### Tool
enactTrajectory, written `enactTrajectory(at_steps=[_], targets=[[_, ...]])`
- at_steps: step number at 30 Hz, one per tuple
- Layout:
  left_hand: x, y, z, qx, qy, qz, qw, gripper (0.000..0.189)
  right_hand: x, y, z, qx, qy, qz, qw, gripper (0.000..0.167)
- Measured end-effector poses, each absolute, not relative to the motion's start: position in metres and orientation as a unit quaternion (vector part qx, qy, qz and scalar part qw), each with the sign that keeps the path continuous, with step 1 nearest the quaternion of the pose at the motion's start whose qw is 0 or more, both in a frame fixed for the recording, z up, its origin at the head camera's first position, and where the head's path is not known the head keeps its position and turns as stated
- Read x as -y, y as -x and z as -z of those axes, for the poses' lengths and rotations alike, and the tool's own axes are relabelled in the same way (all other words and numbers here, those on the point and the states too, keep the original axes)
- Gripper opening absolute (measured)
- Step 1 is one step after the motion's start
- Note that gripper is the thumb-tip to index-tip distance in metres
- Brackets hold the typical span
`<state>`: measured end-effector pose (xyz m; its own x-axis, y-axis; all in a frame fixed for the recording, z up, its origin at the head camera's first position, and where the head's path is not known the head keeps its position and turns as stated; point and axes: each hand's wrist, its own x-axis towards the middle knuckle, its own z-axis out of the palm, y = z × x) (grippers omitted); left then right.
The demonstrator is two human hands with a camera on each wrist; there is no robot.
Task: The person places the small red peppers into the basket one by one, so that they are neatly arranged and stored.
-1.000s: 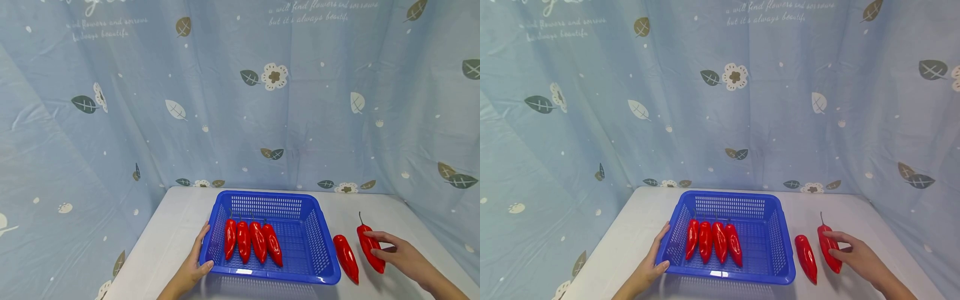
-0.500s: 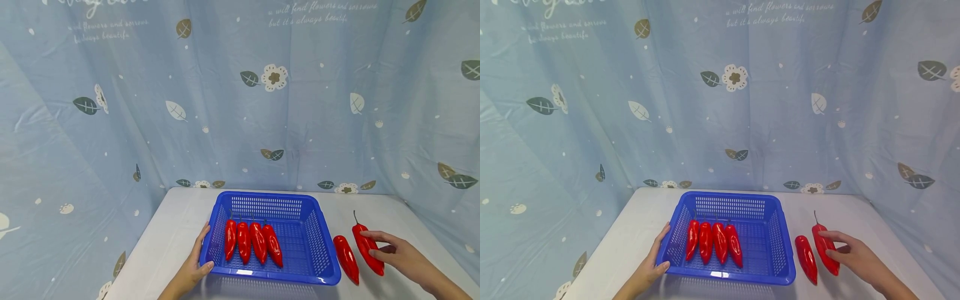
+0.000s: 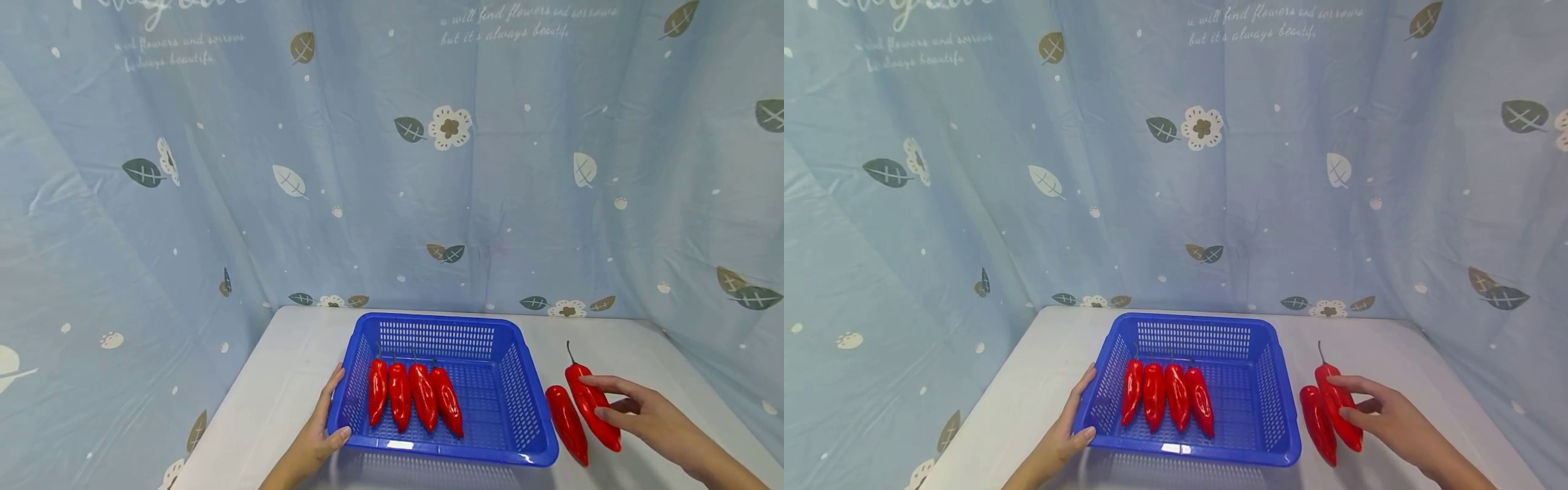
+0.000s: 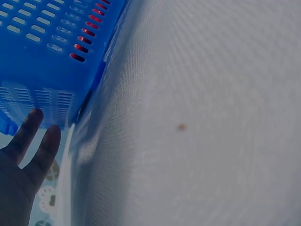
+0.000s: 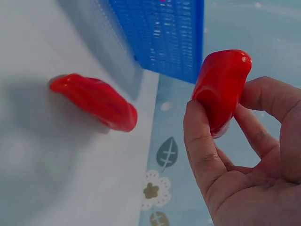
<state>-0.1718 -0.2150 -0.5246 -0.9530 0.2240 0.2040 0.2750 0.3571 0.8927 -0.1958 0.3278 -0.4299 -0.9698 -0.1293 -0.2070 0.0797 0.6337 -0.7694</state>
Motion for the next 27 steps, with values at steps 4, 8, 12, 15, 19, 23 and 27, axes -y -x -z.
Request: enactTrajectory(at_steps=[4,8,12,15,19,23,27], targets=[[0.215,0.172,0.525,0.824,0.15,0.546,0.02,0.091,-0.327,0.194,0.426,-0.892,0.025,0.435,0.124,0.067],[0.215,0.172,0.524,0.823,0.155,0.545,0.025,0.091,-0.326,0.193,0.42,-0.885,0.043,0.445,0.129,0.066],[0.215,0.172,0.523,0.824,0.151,0.545,0.024,0.091,-0.323,0.193,0.415,-0.872,0.07,0.464,0.138,0.064],[0.215,0.172,0.523,0.826,0.147,0.544,0.022,0.091,-0.32,0.193,0.413,-0.864,0.093,0.473,0.146,0.062],[0.214,0.172,0.523,0.827,0.145,0.543,0.021,0.091,-0.313,0.194,0.411,-0.861,0.11,0.474,0.148,0.062],[0.214,0.172,0.523,0.827,0.142,0.544,0.018,0.091,-0.305,0.195,0.408,-0.859,0.116,0.475,0.149,0.062],[0.215,0.172,0.523,0.827,0.145,0.543,0.019,0.091,-0.295,0.197,0.408,-0.853,0.122,0.483,0.154,0.06]])
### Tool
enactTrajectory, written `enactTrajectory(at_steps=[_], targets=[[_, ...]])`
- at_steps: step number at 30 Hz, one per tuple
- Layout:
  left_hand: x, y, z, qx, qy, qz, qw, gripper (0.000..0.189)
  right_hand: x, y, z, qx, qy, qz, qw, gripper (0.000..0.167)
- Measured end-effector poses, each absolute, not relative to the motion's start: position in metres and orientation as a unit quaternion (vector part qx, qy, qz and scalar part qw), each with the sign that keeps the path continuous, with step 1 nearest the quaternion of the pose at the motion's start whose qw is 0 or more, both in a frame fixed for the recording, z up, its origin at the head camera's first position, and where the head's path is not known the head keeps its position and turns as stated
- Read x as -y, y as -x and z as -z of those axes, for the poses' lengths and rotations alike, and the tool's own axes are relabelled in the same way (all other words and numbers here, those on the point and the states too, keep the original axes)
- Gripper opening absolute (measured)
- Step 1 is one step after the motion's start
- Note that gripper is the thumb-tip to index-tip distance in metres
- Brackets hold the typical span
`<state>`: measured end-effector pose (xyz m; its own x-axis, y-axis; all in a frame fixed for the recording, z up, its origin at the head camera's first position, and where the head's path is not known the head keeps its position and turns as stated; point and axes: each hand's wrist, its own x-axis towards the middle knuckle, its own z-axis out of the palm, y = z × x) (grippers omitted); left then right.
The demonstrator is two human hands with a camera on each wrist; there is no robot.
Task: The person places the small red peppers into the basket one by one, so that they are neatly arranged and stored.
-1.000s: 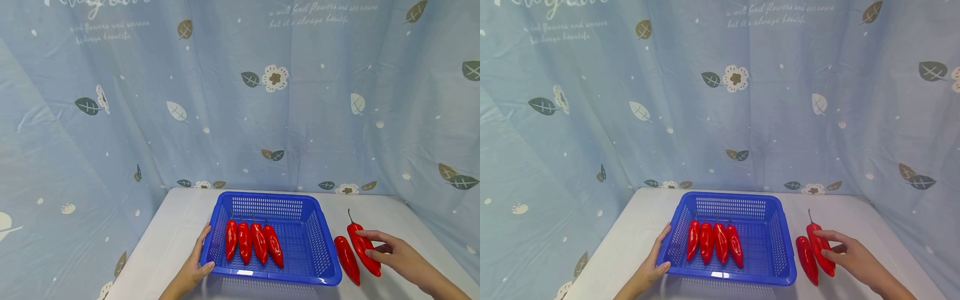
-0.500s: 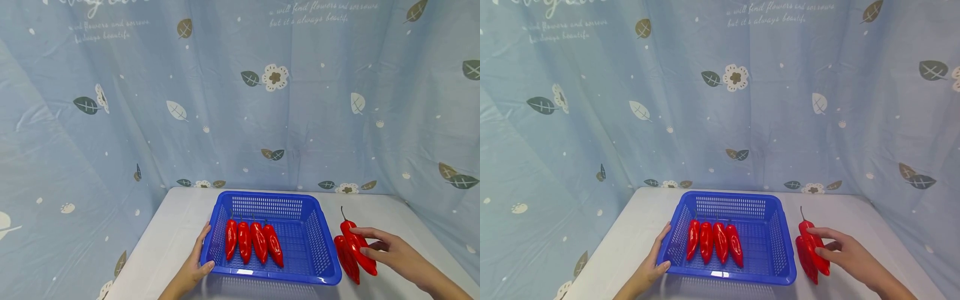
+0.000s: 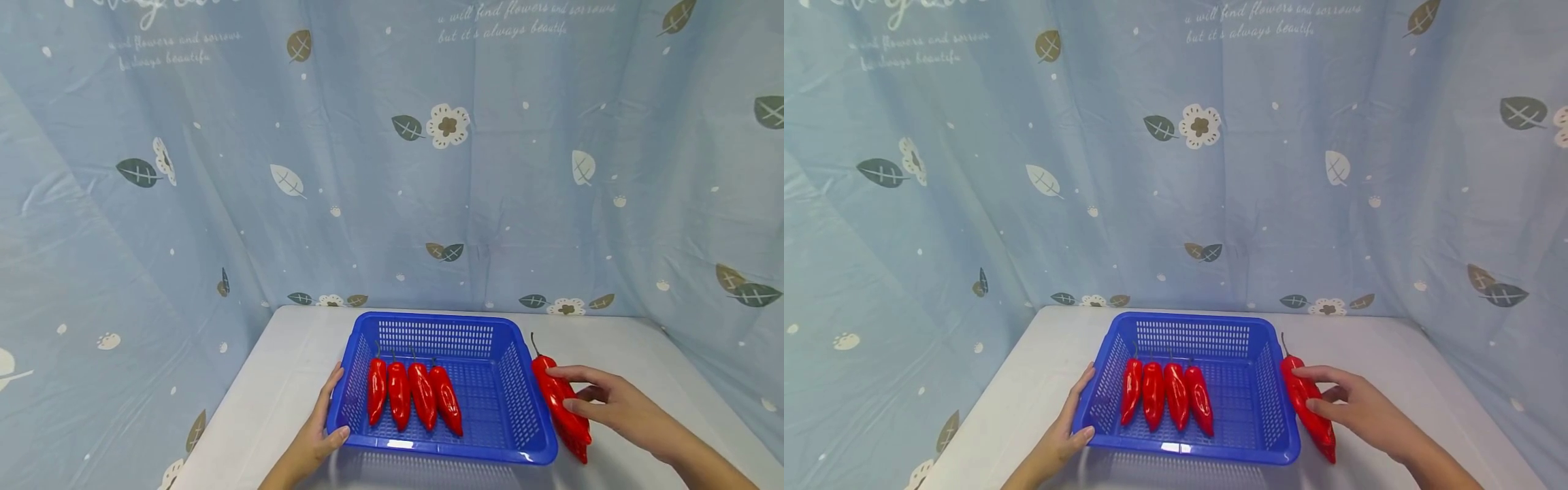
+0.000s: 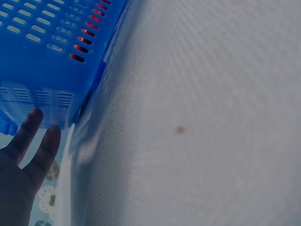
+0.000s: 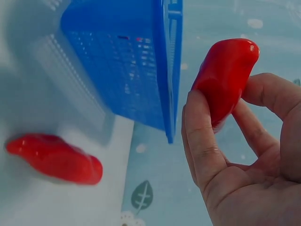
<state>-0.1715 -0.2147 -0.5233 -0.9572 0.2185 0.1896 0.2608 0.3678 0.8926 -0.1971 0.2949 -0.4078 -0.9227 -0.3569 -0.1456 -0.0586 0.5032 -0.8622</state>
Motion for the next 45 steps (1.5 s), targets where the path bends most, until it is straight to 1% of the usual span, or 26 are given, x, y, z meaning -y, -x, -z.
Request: enactTrajectory(at_steps=[9,15,25,29,37,45], targets=[[0.215,0.171,0.524,0.823,0.151,0.548,0.022,0.091,-0.271,0.203,0.414,-0.844,0.138,0.494,0.158,0.059],[0.215,0.172,0.524,0.823,0.148,0.548,0.02,0.091,-0.262,0.206,0.413,-0.845,0.156,0.487,0.156,0.061],[0.215,0.172,0.524,0.824,0.143,0.548,0.019,0.09,-0.249,0.212,0.416,-0.863,0.14,0.464,0.142,0.064],[0.214,0.172,0.524,0.826,0.137,0.547,0.018,0.091,-0.242,0.214,0.416,-0.867,0.146,0.457,0.136,0.064],[0.214,0.172,0.524,0.826,0.136,0.546,0.017,0.091,-0.226,0.22,0.413,-0.862,0.173,0.454,0.143,0.057],[0.214,0.173,0.524,0.827,0.133,0.546,0.014,0.091,-0.217,0.229,0.412,-0.864,0.19,0.448,0.129,0.052]])
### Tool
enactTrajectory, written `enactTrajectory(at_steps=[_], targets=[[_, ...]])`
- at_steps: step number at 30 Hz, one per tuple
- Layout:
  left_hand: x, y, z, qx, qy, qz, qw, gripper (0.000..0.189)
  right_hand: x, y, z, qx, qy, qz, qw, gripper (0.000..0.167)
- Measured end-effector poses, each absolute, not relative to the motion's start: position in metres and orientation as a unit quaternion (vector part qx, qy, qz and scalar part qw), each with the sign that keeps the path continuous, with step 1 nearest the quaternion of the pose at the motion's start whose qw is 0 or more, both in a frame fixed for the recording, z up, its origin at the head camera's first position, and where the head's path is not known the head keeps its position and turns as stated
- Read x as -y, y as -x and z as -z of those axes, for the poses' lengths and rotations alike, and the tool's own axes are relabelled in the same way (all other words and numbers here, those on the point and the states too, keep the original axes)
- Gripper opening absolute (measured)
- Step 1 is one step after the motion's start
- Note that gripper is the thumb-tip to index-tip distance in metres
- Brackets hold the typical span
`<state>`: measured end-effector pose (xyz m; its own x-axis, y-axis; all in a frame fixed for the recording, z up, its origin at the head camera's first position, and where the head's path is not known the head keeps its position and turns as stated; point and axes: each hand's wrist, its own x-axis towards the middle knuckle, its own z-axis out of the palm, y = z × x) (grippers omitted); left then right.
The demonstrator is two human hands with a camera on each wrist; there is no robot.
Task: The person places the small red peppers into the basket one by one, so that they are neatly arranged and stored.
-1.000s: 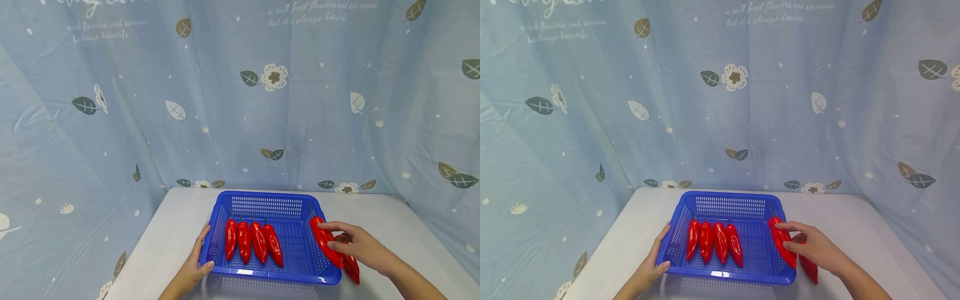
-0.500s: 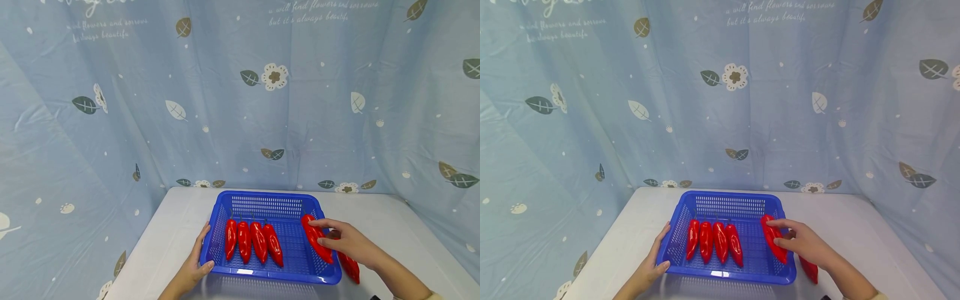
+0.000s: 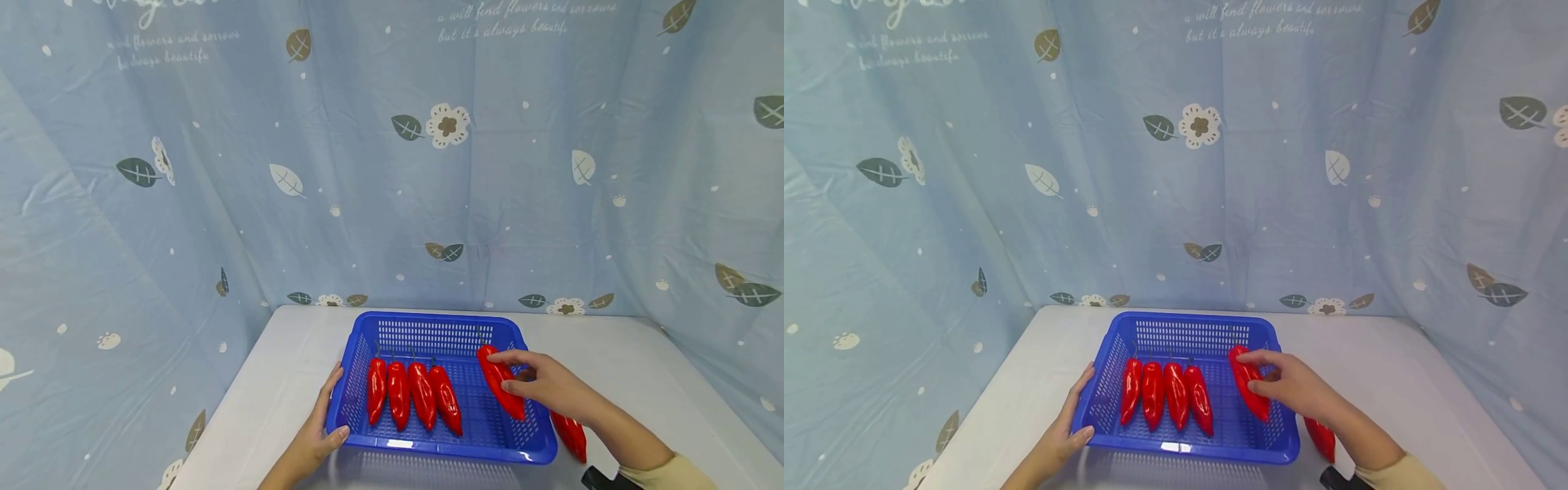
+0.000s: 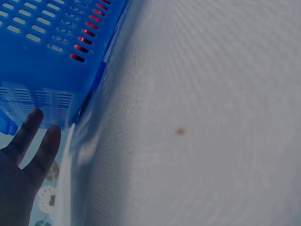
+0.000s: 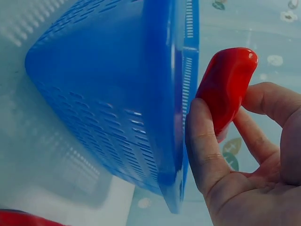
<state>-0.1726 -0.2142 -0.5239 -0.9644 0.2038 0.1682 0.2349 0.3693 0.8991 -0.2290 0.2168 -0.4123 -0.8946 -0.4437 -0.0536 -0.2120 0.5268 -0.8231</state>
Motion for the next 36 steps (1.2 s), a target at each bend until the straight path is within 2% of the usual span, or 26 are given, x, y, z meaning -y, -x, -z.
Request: enactTrajectory(at_steps=[36], targets=[[0.215,0.172,0.524,0.822,0.147,0.55,0.016,0.091,-0.183,0.262,0.407,-0.871,0.159,0.449,0.121,0.044]])
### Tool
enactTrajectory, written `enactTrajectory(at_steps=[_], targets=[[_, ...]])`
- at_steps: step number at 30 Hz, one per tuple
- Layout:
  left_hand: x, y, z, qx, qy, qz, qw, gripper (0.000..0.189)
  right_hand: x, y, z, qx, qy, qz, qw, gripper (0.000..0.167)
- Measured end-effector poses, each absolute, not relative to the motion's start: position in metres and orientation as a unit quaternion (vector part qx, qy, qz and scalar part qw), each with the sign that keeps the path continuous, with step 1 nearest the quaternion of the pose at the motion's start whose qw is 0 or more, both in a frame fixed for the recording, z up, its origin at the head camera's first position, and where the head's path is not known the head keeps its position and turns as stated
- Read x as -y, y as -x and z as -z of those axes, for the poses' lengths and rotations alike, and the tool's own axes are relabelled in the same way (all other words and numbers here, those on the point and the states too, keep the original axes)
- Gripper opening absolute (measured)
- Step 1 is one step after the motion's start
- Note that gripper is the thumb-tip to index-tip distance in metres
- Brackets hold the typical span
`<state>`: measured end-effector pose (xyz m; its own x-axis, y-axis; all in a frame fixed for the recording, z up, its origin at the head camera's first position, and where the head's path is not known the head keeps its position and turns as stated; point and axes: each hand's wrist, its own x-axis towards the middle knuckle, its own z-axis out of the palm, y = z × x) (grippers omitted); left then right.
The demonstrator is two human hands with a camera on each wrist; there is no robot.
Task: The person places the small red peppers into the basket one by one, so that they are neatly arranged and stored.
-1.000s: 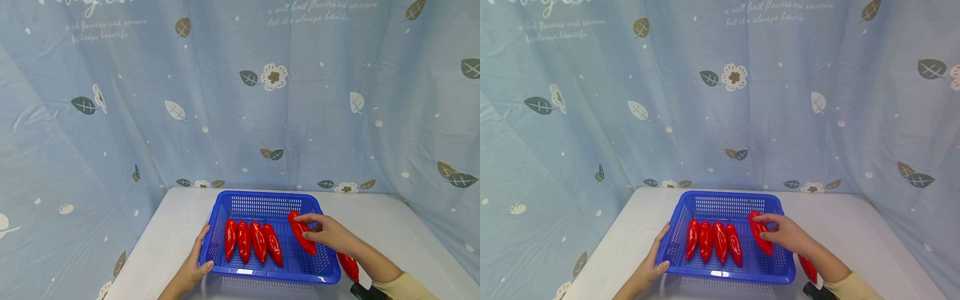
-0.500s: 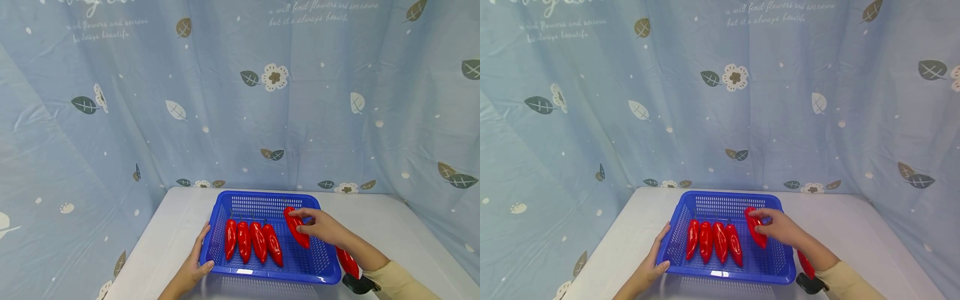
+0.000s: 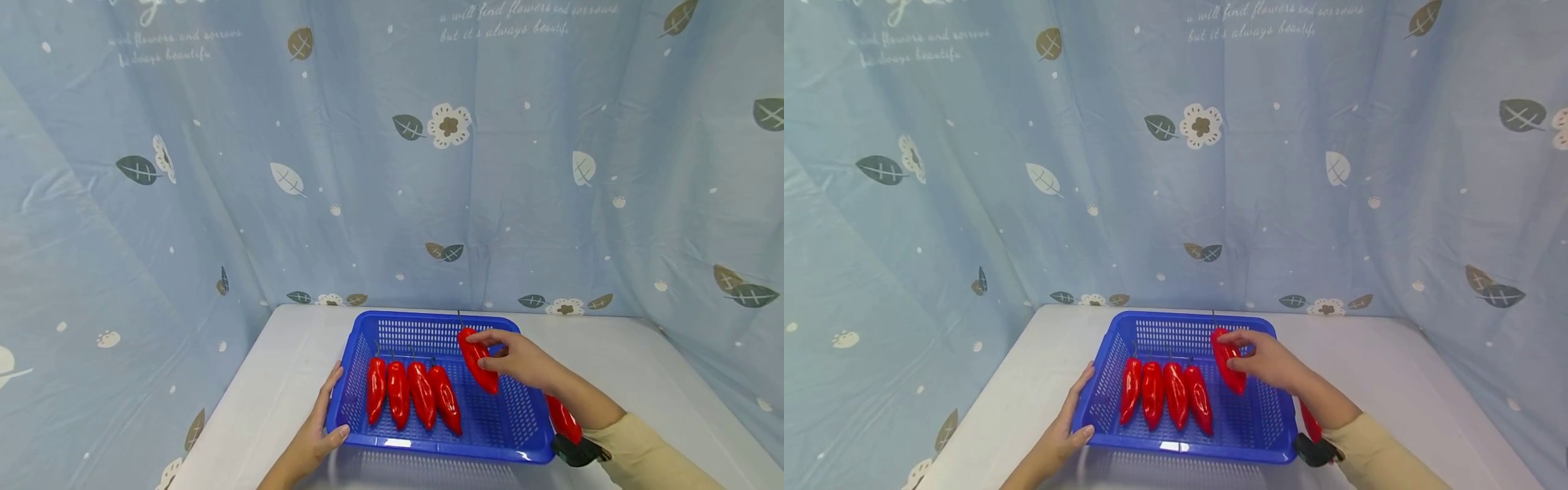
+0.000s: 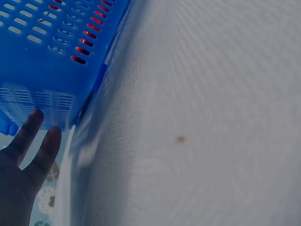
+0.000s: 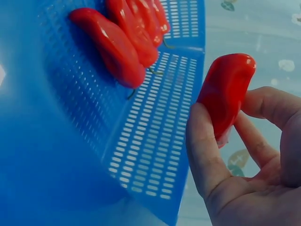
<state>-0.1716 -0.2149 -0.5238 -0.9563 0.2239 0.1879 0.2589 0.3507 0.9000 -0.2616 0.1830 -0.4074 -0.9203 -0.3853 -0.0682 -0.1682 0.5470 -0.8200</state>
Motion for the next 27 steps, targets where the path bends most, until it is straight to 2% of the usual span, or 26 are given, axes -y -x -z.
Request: enactTrajectory(at_steps=[18,27], targets=[[0.214,0.172,0.521,0.822,0.143,0.551,0.015,0.092,-0.171,0.272,0.416,-0.842,0.194,0.456,0.213,0.039],[0.215,0.172,0.523,0.825,0.133,0.549,0.01,0.091,-0.16,0.277,0.427,-0.855,0.178,0.431,0.227,0.038]])
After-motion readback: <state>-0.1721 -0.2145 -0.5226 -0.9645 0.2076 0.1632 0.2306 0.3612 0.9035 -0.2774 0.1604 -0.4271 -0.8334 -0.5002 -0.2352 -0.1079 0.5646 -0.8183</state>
